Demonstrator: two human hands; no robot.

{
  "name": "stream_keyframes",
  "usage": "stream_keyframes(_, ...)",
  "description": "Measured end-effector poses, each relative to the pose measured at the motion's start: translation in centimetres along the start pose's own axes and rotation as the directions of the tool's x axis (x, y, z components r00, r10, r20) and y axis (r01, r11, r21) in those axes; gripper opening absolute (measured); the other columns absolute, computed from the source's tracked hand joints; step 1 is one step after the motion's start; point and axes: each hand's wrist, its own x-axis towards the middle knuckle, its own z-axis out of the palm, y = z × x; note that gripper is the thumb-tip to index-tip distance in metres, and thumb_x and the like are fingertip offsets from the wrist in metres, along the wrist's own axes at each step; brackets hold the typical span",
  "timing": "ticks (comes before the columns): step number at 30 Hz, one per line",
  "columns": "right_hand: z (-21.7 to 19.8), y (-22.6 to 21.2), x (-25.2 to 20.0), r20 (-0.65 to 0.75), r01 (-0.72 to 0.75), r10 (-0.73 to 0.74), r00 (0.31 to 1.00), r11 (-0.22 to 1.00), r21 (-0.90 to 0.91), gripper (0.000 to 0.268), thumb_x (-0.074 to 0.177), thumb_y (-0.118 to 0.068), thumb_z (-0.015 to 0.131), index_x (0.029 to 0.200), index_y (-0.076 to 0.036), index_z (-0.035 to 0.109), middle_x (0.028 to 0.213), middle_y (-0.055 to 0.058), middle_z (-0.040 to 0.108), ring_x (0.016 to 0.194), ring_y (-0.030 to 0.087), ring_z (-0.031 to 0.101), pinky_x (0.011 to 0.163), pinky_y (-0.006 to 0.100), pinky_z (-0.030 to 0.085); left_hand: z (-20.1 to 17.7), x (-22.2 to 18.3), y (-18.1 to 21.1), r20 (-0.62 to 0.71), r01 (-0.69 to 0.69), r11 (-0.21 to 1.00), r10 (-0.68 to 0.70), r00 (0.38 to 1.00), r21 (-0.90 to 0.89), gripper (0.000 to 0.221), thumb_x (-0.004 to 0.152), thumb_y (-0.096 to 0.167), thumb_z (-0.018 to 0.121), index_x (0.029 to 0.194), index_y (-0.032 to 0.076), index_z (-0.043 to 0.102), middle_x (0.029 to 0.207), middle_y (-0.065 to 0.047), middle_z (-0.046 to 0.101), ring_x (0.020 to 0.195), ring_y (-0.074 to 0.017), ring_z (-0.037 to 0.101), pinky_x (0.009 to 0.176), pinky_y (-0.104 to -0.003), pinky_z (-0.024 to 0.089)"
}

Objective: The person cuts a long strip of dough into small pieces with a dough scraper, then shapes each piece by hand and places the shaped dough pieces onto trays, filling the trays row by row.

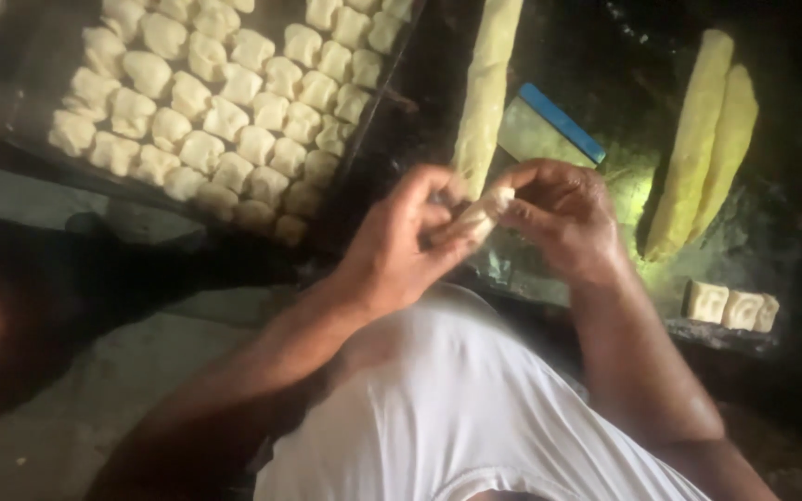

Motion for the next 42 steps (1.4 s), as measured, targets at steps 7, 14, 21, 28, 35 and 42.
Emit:
stream_keyframes(7,4.5,0.5,0.7,0.174,0.520,-0.731,0.660,0.278,-0.808,0.015,0.098,-0.008,0.081,0.104,-0.003,0.068,0.100,0.009,0.074,0.087,0.018,0.073,0.073,0.027,0.056,0.3,-0.1,-4.1,-0.028,-0.035,0.959,0.029,0.999,-0.280,0.027,0.099,0.009,0.065,0.124,-0.001,0.066,0.104,-0.012,0.074,0.092,-0.0162,0.074,0.080,-0.031,0.060)
stream_keyframes(14,3.1,2.7,3.2,0.451,0.670,-0.714,0.536,0.034,-0.742,0.024,0.089,-0.004,0.084,0.109,-0.002,0.070,0.111,0.011,0.071,0.098,0.025,0.069,0.078,0.040,0.057,-2.2,-0.3,-2.8,0.007,0.210,0.786,-0.253,0.968,-0.582,0.033,0.097,0.011,0.063,0.128,-0.002,0.064,0.105,-0.013,0.074,0.090,-0.0178,0.074,0.083,-0.031,0.063)
stream_keyframes(21,10.0,-4.5,7.3,0.460,0.571,-0.383,0.801,0.258,-0.779,0.035,0.079,-0.003,0.076,0.114,0.000,0.072,0.124,0.021,0.067,0.109,0.035,0.067,0.086,0.042,0.059,-7.0,-1.5,-3.8,-0.178,0.058,0.997,-0.065,0.982,-0.045,0.053,0.094,0.012,0.070,0.141,0.001,0.049,0.109,-0.014,0.078,0.091,-0.0179,0.077,0.076,-0.030,0.062)
stream_keyframes(28,10.5,-3.8,19.8,0.136,0.083,0.066,0.988,0.513,-0.855,0.016,0.098,-0.022,0.078,0.105,-0.008,0.076,0.090,0.006,0.077,0.072,0.018,0.075,0.061,0.037,0.061,-12.0,-2.7,-6.3,-0.424,-0.129,0.988,0.081,0.902,-0.086,0.065,0.099,0.005,0.068,0.156,0.002,0.038,0.139,-0.019,0.063,0.127,-0.0253,0.066,0.105,-0.037,0.058)
stream_keyframes(35,7.5,5.7,31.0,0.280,0.331,-0.385,0.879,0.073,-0.941,0.031,0.104,-0.033,0.073,0.115,-0.003,0.073,0.102,0.018,0.074,0.086,0.027,0.071,0.066,0.041,0.058,-15.2,-3.1,-6.0,-0.496,-0.070,0.994,0.103,0.862,0.085,0.040,0.098,0.007,0.069,0.136,0.003,0.060,0.134,-0.013,0.069,0.128,-0.0250,0.067,0.108,-0.039,0.056)
stream_keyframes(42,11.1,-2.1,22.6,0.410,0.452,-0.449,0.793,-0.016,-0.892,0.025,0.112,-0.008,0.051,0.127,0.003,0.067,0.114,0.019,0.076,0.103,0.029,0.070,0.091,0.058,0.048,-16.6,1.6,-8.1,-0.301,-0.075,0.709,0.389,0.871,0.701,0.032,0.093,0.005,0.074,0.124,0.000,0.068,0.137,-0.013,0.065,0.132,-0.0357,0.049,0.112,-0.050,0.045)
